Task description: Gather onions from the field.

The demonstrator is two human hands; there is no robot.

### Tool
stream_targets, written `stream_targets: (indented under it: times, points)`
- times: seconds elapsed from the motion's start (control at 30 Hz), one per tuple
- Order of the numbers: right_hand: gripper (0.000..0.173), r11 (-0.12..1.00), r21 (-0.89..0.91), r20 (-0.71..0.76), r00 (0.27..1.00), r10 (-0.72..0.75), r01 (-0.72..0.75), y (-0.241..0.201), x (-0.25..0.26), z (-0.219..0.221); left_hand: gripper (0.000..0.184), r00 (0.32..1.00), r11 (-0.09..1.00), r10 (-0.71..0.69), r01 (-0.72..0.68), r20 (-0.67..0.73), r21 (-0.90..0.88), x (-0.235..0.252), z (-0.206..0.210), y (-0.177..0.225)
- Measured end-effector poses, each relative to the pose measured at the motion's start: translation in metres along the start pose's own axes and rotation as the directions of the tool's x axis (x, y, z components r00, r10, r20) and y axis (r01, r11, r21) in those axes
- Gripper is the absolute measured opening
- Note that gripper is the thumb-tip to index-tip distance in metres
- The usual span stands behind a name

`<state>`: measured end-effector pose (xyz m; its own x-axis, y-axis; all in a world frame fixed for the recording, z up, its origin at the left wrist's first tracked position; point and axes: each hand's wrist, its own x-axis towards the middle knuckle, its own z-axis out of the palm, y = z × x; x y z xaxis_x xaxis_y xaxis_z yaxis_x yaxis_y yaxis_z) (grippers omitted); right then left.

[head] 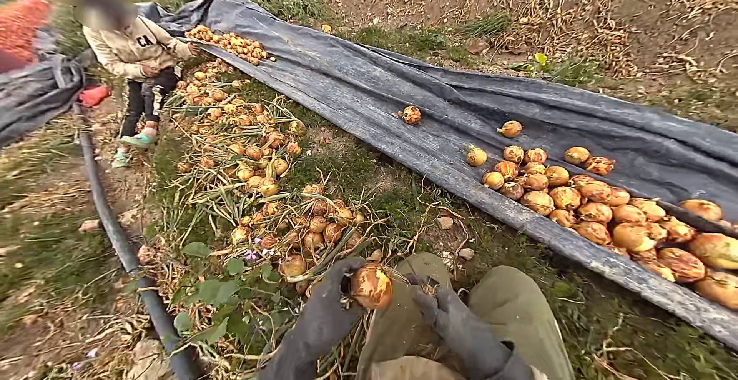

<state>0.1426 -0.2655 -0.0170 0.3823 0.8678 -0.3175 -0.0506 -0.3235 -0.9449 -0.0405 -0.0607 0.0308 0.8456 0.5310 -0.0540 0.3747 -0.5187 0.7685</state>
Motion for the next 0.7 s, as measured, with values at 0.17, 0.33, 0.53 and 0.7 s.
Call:
stream_targets:
  times: [0.17,0.33,0.53,0.7]
  points:
    - [0.051,0.992,0.016,-0.078,0.989,-0.127,0.129,-0.006,-0.016,0.014,0.056,0.99,0.987,0.139,-0.14,0.016,0.083,-0.023,0.04,0.052]
    - [0.052,0.971,-0.212,-0.227,0.961,-0.158,0.109,-0.005,-0.031,0.004,0.097,0.908,0.976,-0.186,0.216,0.376,-0.039,-0.041,0.061,0.069]
    - [0.06,0.956,0.213,-0.235,0.96,-0.149,0.2,0.001,-0.039,-0.025,0.088,0.979,0.783,-0.116,0.194,0.168,-0.59,-0.047,0.059,0.064]
    - [0.058,0.991,0.099,-0.118,0.99,-0.077,0.088,-0.008,-0.063,-0.012,0.082,0.974,0.971,-0.029,0.081,0.224,-0.224,-0.032,0.039,0.104]
